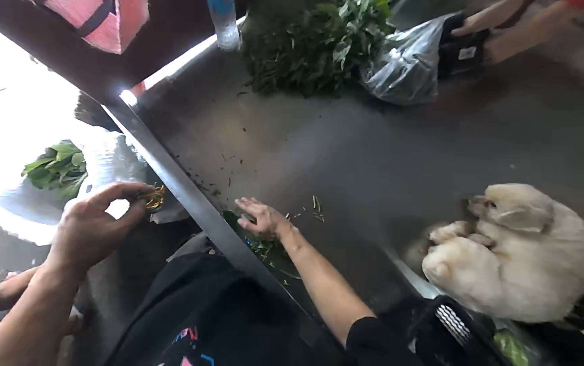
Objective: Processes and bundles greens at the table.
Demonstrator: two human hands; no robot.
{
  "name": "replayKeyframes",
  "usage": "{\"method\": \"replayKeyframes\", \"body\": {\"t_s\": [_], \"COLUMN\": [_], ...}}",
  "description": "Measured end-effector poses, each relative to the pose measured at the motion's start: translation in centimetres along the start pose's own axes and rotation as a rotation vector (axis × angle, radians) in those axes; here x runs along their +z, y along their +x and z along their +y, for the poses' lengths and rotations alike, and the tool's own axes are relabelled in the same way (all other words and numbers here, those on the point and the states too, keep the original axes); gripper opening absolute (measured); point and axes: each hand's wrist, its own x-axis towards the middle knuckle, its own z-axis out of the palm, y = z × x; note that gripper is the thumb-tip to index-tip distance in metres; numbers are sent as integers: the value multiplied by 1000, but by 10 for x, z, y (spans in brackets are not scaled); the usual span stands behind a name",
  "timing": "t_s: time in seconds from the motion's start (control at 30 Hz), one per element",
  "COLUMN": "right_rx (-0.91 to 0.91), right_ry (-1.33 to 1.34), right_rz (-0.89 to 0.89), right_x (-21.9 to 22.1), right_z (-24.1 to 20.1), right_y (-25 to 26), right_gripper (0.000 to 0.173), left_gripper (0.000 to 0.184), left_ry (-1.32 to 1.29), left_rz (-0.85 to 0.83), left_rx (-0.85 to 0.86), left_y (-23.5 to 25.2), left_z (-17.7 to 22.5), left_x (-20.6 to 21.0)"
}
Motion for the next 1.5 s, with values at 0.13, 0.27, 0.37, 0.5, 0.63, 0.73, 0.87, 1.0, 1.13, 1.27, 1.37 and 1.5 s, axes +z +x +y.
{"method": "replayKeyframes", "body": {"t_s": [0.13,0.27,0.37,0.5,0.63,0.73,0.87,1.0,1.13,1.27,1.37,1.5], "right_rx": [76,349,377,325,186,137,244,339,571,780,852,961], "right_ry": [-55,-209,-287,-161,14,40,-80,-86,68,118,77,-15], "right_rz": [349,890,914,637,578,606,825,1007,1117,1122,1265,1350], "right_x": [-22,-54,-33,26,62,69,77,89,98,87,77,103], "right_z": [0,77,96,32,-3,-34,-77,-79,-68,-60,-50,-3], "right_y": [-41,-108,-111,-69,-47,-53,-89,-136,-170,-182,-193,-204], "right_gripper": [54,54,57,56,51,50,35,37,66,71,68,96], "left_gripper": [27,26,23,22,20,30,54,52,63,77,70,38], "left_ry": [0,-50,-102,-159,-199,-156,-69,-119,-297,-164,-163,-170], "left_rz": [-91,-123,-119,-229,-461,-713,-1027,-1155,-1242,-1157,-1135,-1068], "left_rx": [112,254,368,448,487,471,320,258,109,211,342,286], "left_y": [32,73,101,131,137,124,90,63,57,70,96,138], "left_z": [33,67,88,138,187,216,248,281,292,255,233,148], "left_x": [18,28,28,48,128,221,324,365,385,399,367,298]}}
